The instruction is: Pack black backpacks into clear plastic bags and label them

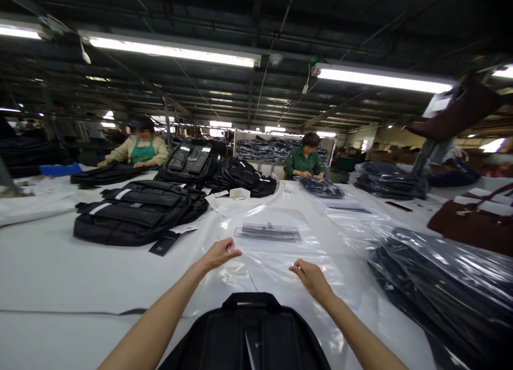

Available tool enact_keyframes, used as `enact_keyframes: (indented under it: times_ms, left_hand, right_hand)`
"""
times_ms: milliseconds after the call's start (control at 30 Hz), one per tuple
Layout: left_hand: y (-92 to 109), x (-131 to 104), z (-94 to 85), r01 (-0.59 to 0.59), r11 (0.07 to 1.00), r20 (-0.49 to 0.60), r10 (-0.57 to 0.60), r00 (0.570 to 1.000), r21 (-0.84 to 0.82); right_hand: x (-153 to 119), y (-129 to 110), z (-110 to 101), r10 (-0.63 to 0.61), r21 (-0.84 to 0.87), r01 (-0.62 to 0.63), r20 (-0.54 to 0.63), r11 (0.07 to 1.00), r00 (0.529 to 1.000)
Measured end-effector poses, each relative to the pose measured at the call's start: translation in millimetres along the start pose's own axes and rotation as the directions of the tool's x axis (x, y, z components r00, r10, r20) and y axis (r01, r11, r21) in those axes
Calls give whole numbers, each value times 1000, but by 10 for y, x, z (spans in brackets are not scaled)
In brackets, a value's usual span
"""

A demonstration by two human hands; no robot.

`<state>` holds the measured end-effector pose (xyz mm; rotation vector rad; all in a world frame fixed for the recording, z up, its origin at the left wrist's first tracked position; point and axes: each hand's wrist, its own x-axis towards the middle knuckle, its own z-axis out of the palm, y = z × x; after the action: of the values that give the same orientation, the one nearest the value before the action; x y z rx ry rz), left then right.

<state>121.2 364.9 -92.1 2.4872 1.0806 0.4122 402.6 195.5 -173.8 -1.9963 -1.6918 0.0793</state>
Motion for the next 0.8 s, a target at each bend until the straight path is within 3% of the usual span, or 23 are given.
enact_keyframes:
  times_ms: [100,200,333,467,600,667,733,800]
  left_hand:
    - [-28,-53,-53,-45,999,124,45,991,-2]
    - [-64,-98,-29,-39,998,181,28,983,56]
    - [-60,-167,-27,8,977,124,-35,992,212]
    - [187,-206,-43,19,967,61,-36,998,253]
    - [604,-146,210,-113,951,52,102,993,287]
    - [702,-95,361,-123,936,49,114,992,329]
    - [661,-60,427,-81,931,11,82,997,357]
    - [505,-69,375,-34,933,-38,51,998,357]
  right_hand:
    - [-91,-9,-22,-110,63,107,44,992,993]
    - [-118,-75,19,-88,110,83,41,990,995]
    - [-11,-204,107,20,166,-14,-37,986,999]
    - [112,-301,124,62,182,-39,-120,983,991]
    - [161,-423,95,68,152,-40,-180,988,981]
    - [159,-478,68,72,125,-47,-200,991,977]
    - [134,-495,31,42,98,-23,-196,995,980]
    - [84,-462,-4,-43,40,48,-122,998,992]
